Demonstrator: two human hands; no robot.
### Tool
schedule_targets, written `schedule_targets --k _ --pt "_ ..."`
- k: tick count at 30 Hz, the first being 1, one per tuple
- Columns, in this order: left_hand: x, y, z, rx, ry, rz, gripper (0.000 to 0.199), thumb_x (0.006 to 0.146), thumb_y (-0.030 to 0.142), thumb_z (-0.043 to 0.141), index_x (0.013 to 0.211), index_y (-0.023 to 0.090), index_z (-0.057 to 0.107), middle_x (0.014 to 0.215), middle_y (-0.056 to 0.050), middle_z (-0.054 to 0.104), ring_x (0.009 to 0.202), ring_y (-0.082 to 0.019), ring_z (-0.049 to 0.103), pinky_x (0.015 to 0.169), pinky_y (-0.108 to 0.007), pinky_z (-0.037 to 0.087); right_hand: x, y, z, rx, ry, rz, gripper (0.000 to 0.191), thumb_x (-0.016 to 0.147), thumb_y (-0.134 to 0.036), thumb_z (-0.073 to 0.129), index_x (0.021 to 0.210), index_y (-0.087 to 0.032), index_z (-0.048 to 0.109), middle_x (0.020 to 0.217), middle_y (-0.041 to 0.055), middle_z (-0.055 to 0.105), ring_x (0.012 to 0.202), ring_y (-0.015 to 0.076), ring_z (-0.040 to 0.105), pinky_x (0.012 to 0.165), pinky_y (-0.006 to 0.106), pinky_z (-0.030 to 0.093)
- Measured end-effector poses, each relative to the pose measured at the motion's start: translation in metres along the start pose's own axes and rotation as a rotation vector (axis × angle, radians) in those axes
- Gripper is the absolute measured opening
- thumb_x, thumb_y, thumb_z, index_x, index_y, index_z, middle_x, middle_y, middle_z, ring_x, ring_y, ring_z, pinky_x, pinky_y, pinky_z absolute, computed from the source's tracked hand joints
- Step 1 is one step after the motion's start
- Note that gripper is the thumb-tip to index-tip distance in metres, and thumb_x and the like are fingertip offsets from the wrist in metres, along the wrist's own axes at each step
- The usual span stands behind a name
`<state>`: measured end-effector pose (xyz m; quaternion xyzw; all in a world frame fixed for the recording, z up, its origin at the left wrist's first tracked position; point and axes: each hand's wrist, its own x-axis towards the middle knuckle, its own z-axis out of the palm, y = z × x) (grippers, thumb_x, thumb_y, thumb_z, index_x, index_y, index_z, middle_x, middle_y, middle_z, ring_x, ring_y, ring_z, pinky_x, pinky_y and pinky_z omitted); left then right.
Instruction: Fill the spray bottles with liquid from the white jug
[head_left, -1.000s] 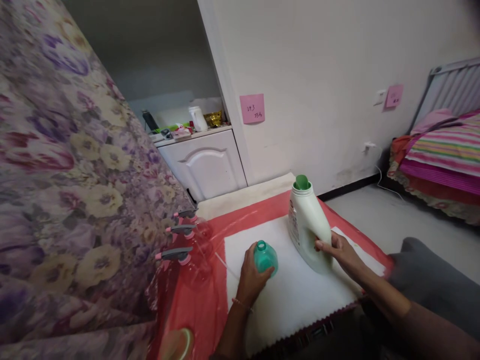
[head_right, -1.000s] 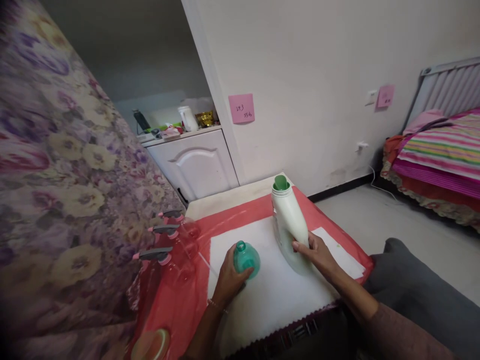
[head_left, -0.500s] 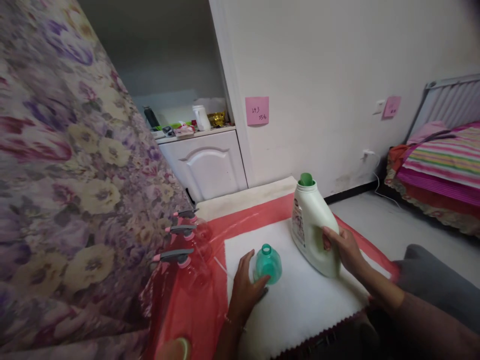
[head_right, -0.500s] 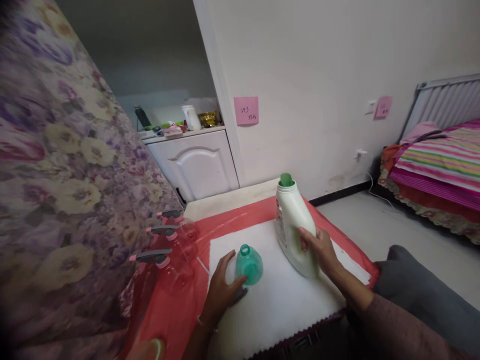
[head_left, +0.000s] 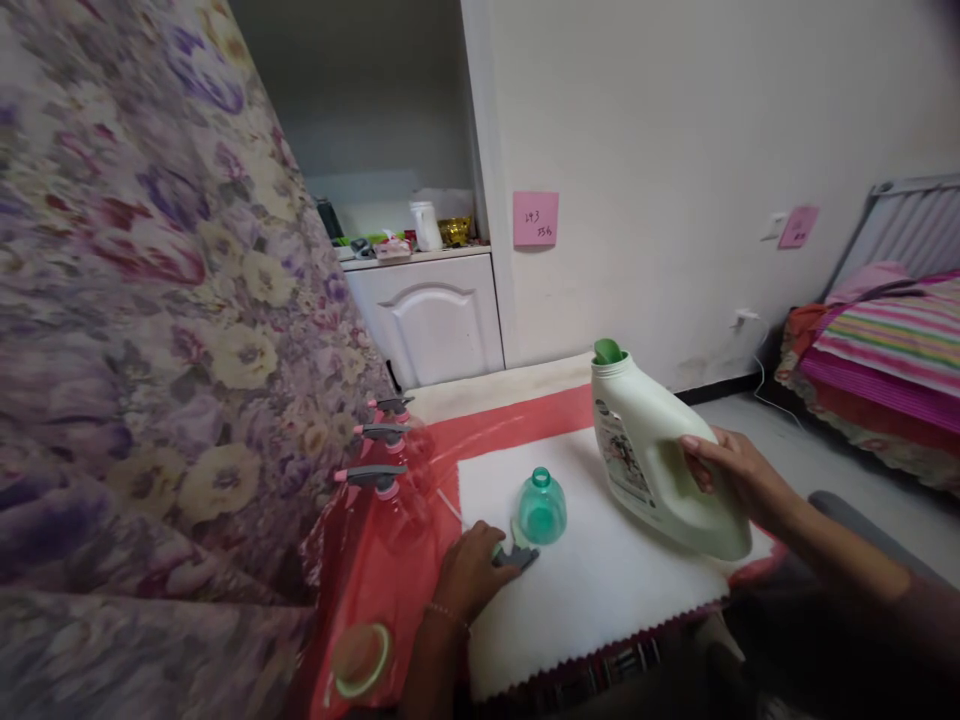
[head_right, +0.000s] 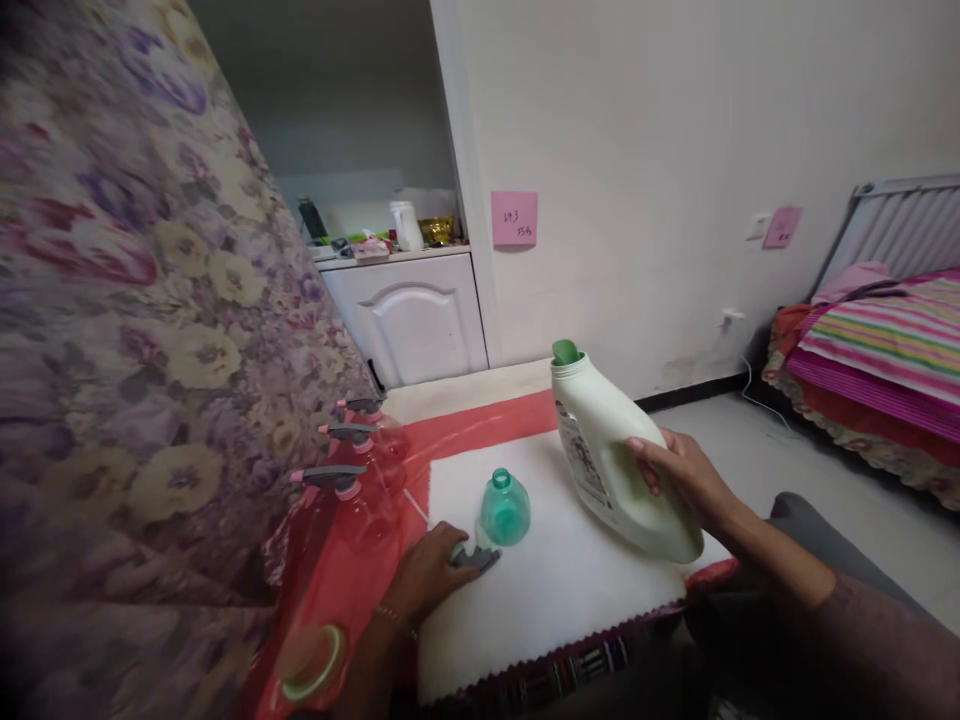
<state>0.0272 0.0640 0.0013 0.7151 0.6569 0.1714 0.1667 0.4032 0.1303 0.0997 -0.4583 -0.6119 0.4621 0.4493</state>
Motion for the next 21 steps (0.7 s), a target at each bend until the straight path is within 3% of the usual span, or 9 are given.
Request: schedule_targets --k 3,6,14,21 --pt "-0.002 0.011 0.004 0.120 -0.038 -0.005 0.039 0.069 0.039 0.071 0.104 0.023 0.066 0.105 -0.005 0.065 0.092 -0.024 0.063 0.078 -0.032 0.044 -0.008 -0.006 -0.004 -0.035 -0.069 0.005 0.048 0.084 -0.052 0.059 0.050 -0.021 0.046 0.046 -0.0029 0.042 0.048 0.0129 0.038 0.051 0.029 0.028" --pt "-0.004 0.018 0.006 0.207 -0.056 0.002 0.031 0.069 0.036 0.072 0.097 0.023 0.067 0.104 -0.006 0.064 0.091 -0.026 0.063 0.076 -0.033 0.043 -0.014 -0.011 -0.007 -0.060 -0.115 0.030 0.048 0.083 -0.054 0.060 0.050 -0.022 0.045 0.047 -0.0023 0.043 0.048 0.0131 0.038 0.050 0.030 0.029" --pt "-0.008 0.021 -0.003 0.214 -0.095 0.033 0.023 0.070 0.029 0.070 0.092 0.025 0.069 0.104 -0.006 0.065 0.096 -0.029 0.063 0.079 -0.037 0.043 -0.017 -0.021 -0.012 -0.074 -0.226 0.121 0.041 0.080 -0.054 0.064 0.059 -0.021 0.051 0.043 -0.0026 0.044 0.044 0.0117 0.039 0.049 0.030 0.027" --pt "-0.013 0.011 -0.010 0.174 -0.177 0.051 0.041 0.069 0.037 0.074 0.110 0.032 0.068 0.114 -0.003 0.065 0.102 -0.028 0.062 0.084 -0.035 0.044 -0.011 -0.043 -0.016 -0.229 -0.388 0.150 0.042 0.075 -0.058 0.067 0.074 -0.018 0.057 0.048 -0.0049 0.046 0.047 0.0106 0.039 0.047 0.025 0.023"
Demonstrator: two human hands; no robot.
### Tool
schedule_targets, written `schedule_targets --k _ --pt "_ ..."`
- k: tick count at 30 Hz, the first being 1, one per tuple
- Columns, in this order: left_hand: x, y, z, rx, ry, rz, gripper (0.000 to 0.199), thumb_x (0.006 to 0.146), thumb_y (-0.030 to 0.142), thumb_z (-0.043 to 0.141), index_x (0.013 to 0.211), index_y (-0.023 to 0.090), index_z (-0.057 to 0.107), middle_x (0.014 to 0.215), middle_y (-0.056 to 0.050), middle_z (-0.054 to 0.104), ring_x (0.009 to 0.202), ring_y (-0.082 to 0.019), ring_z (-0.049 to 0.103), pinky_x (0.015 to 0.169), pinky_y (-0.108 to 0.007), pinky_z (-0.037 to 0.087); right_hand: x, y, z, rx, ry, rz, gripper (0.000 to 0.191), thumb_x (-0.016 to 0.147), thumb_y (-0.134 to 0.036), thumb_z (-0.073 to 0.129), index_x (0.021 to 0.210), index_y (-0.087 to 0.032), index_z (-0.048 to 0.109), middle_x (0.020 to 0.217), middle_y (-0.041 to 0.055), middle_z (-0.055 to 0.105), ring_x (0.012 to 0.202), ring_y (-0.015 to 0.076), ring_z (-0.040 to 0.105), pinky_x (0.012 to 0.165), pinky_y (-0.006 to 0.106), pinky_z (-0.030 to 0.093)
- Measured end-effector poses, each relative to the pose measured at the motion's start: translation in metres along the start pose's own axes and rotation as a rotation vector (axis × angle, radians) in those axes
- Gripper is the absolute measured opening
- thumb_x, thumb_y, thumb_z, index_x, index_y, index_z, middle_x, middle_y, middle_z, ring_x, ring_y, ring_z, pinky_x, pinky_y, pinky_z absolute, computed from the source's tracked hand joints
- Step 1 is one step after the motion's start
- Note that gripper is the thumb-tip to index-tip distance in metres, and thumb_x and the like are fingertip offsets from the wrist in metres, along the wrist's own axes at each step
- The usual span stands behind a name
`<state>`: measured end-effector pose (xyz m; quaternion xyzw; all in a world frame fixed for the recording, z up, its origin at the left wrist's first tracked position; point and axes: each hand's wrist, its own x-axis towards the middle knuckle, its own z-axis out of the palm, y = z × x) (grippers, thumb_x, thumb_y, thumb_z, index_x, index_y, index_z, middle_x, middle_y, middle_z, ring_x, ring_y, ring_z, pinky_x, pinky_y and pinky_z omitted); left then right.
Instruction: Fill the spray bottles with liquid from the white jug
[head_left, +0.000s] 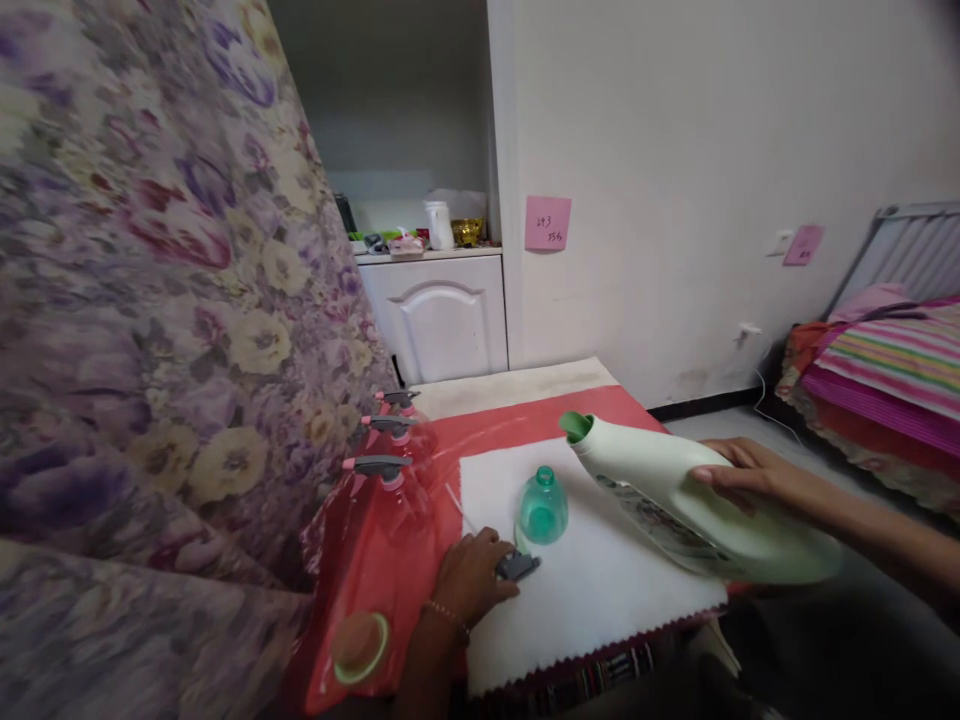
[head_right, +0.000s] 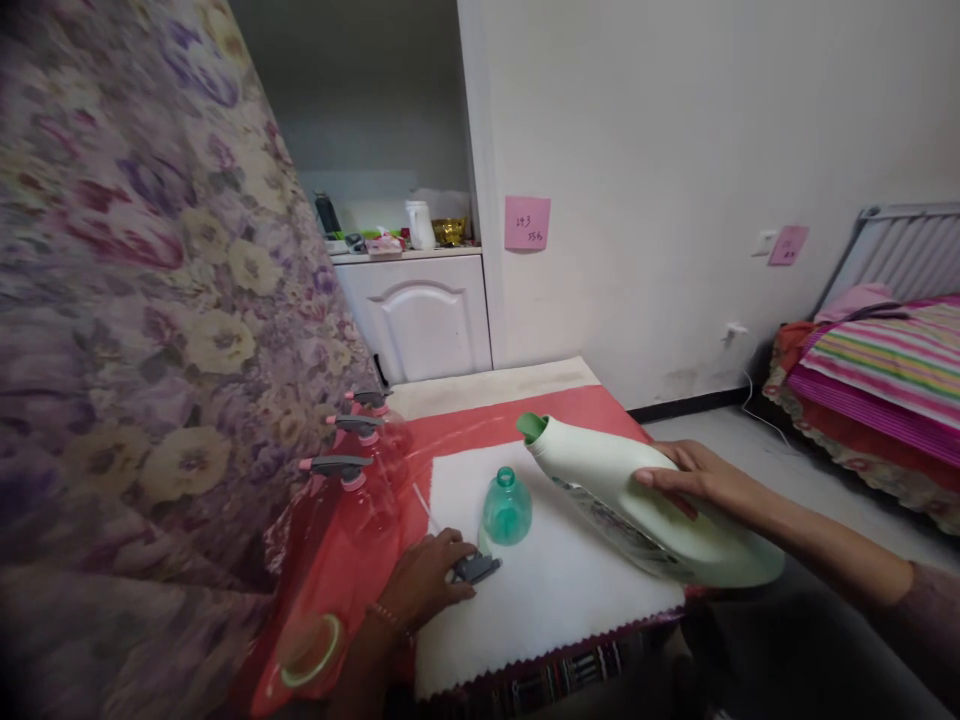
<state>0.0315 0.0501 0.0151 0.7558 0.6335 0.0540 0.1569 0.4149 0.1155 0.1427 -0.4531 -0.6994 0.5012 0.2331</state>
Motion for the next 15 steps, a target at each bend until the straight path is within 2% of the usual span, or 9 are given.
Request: schedule_targets --k 2,3,6,8,11,15 --pt "-0.001 -0.001 0.000 -0.037 0.042 -0.022 0.039 0.074 0.039 0.071 0.112 0.030 0.067 0.109 -0.003 0.065 0.097 -0.025 0.063 0.081 -0.033 0.045 0.002 -0.004 -0.005 -0.079 -0.037 0.005 0.042 0.077 -0.057 0.066 0.075 -0.017 0.057 0.049 -0.0050 0.047 0.047 0.0101 0.039 0.048 0.025 0.023" --pt "0.000 0.000 0.000 -0.063 0.102 -0.034 0.034 0.077 0.039 0.068 0.109 0.027 0.067 0.105 -0.003 0.065 0.095 -0.023 0.063 0.080 -0.032 0.046 0.003 -0.005 -0.007 -0.117 -0.053 0.007 0.041 0.078 -0.057 0.065 0.076 -0.016 0.058 0.050 -0.0049 0.048 0.047 0.0099 0.039 0.047 0.024 0.023" --pt "0.009 0.006 0.002 -0.200 0.385 -0.029 0.023 0.085 0.037 0.061 0.101 0.022 0.064 0.100 -0.005 0.064 0.097 -0.023 0.061 0.085 -0.035 0.047 0.007 -0.008 -0.012 -0.195 -0.099 0.014 0.040 0.077 -0.056 0.067 0.078 -0.017 0.060 0.054 -0.0045 0.049 0.047 0.0095 0.040 0.046 0.024 0.023" --pt "0.020 0.012 0.006 -0.346 0.528 0.013 0.025 0.084 0.034 0.062 0.105 0.021 0.061 0.105 -0.007 0.063 0.105 -0.025 0.059 0.092 -0.038 0.047 0.011 -0.010 -0.014 -0.212 -0.125 0.025 0.040 0.075 -0.057 0.068 0.080 -0.018 0.061 0.058 -0.0037 0.050 0.047 0.0096 0.040 0.045 0.024 0.024" --pt "0.040 0.022 0.015 -0.538 0.583 0.078 0.043 0.079 0.026 0.067 0.120 0.022 0.056 0.123 -0.009 0.059 0.119 -0.027 0.054 0.103 -0.045 0.043 0.015 -0.015 -0.015 -0.243 -0.154 0.031 0.040 0.074 -0.058 0.068 0.083 -0.019 0.062 0.060 -0.0031 0.050 0.047 0.0102 0.041 0.045 0.024 0.026" --pt "0.061 0.032 0.027 -0.613 0.566 0.123 0.062 0.072 0.021 0.073 0.131 0.025 0.052 0.135 -0.009 0.055 0.129 -0.029 0.048 0.111 -0.049 0.036 0.021 -0.026 -0.015 -0.265 -0.199 0.042 0.040 0.076 -0.057 0.068 0.083 -0.019 0.061 0.060 -0.0038 0.048 0.049 0.0102 0.042 0.044 0.023 0.027"
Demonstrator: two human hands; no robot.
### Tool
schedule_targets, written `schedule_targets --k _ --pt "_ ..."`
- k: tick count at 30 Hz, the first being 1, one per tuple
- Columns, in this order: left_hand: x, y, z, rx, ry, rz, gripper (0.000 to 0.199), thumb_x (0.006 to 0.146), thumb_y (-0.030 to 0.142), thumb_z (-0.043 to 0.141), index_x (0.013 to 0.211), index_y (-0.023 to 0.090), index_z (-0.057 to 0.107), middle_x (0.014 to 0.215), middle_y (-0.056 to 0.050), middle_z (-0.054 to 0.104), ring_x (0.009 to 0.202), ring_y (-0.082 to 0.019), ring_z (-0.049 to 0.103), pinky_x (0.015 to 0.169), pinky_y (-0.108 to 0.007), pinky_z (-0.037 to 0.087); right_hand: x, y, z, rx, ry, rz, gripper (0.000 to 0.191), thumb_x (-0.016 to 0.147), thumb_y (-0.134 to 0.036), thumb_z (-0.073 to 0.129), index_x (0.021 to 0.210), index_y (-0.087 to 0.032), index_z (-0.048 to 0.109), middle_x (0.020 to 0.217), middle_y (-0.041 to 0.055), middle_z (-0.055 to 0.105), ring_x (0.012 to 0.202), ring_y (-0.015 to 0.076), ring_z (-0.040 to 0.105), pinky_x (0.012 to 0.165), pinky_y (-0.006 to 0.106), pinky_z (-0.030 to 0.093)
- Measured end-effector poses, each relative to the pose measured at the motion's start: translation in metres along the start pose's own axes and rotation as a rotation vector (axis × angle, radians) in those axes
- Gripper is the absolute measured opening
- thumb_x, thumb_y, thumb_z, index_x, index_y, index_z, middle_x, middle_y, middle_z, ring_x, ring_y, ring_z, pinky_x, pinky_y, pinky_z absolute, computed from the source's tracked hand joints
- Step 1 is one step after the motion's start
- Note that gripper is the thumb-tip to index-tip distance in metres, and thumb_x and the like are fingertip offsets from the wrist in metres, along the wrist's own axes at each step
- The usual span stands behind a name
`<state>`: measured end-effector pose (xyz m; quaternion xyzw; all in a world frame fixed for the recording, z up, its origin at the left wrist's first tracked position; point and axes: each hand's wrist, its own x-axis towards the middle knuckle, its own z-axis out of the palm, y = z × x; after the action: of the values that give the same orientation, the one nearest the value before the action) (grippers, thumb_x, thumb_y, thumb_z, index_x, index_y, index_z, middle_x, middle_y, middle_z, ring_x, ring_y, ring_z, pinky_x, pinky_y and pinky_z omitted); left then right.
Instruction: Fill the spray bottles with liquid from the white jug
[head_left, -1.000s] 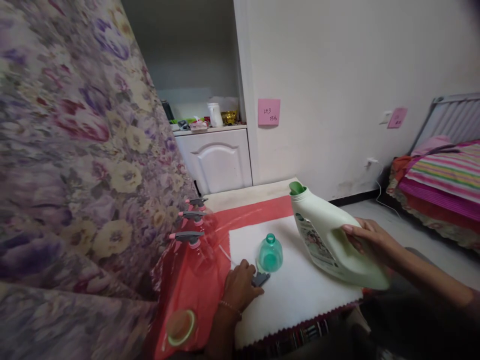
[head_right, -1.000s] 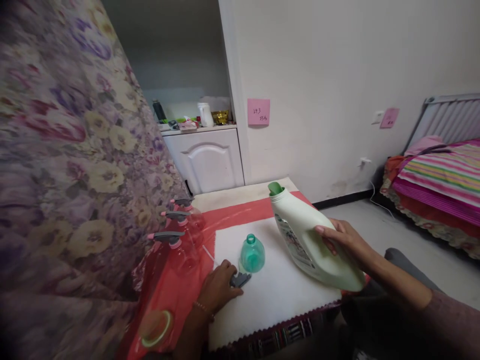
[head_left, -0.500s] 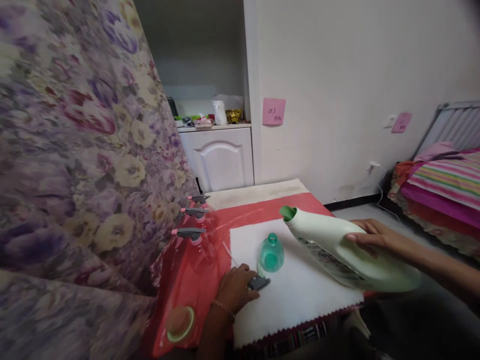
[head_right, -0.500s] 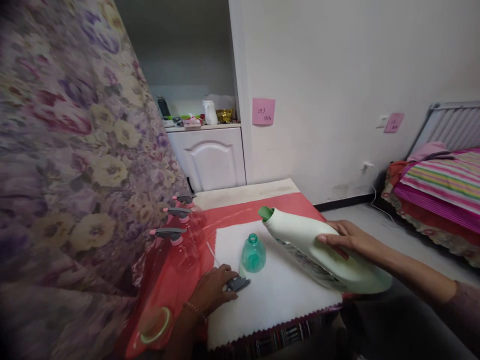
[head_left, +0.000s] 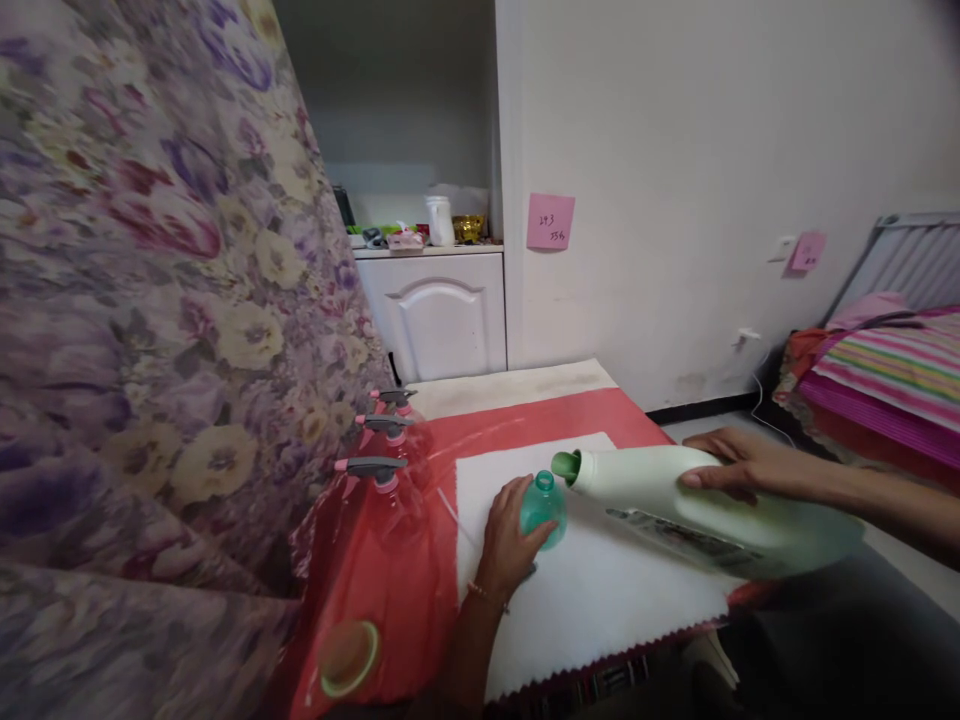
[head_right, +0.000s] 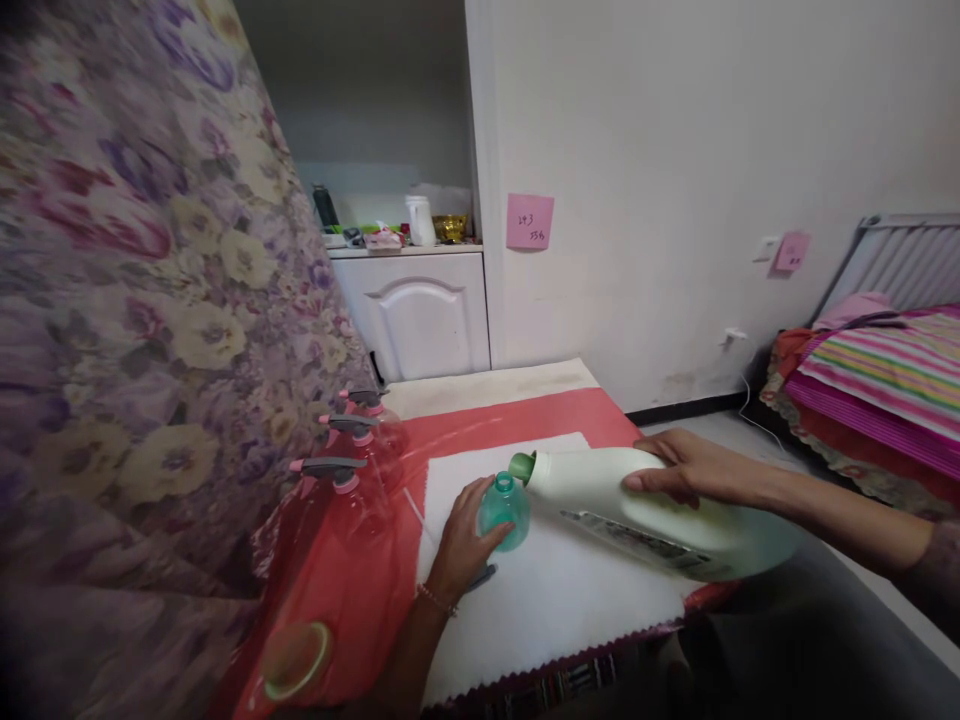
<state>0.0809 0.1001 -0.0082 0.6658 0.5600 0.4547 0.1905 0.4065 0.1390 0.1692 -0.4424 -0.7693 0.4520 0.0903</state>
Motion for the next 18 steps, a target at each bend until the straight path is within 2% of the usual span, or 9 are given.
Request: schedule_targets --k 4,9,18 --pt "0.002 0.000 0.009 -0.047 0.014 0.000 0.060 0.074 0.020 0.071 0.131 0.023 0.051 0.132 -0.009 0.057 0.127 -0.027 0.050 0.111 -0.047 0.037 0.004 -0.008 -0.005 -0.048 -0.020 0.008 0.039 0.077 -0.057 0.067 0.083 -0.019 0.060 0.062 -0.0035 0.048 0.051 0.0100 0.043 0.044 0.022 0.029" --pt "0.002 0.004 0.008 -0.072 0.026 -0.011 0.055 0.075 0.018 0.069 0.128 0.023 0.052 0.128 -0.008 0.060 0.122 -0.025 0.053 0.107 -0.045 0.040 0.009 -0.012 -0.011 -0.098 -0.027 0.031 0.039 0.075 -0.055 0.069 0.082 -0.018 0.059 0.062 -0.0028 0.051 0.052 0.0102 0.045 0.044 0.021 0.031" --pt "0.002 0.003 0.007 -0.080 0.027 -0.013 0.055 0.075 0.018 0.068 0.127 0.025 0.051 0.125 -0.008 0.060 0.119 -0.026 0.054 0.105 -0.044 0.041 0.018 -0.012 -0.021 -0.194 -0.049 0.007 0.034 0.081 -0.051 0.066 0.086 -0.017 0.060 0.063 -0.0035 0.050 0.054 0.0112 0.046 0.045 0.022 0.031"
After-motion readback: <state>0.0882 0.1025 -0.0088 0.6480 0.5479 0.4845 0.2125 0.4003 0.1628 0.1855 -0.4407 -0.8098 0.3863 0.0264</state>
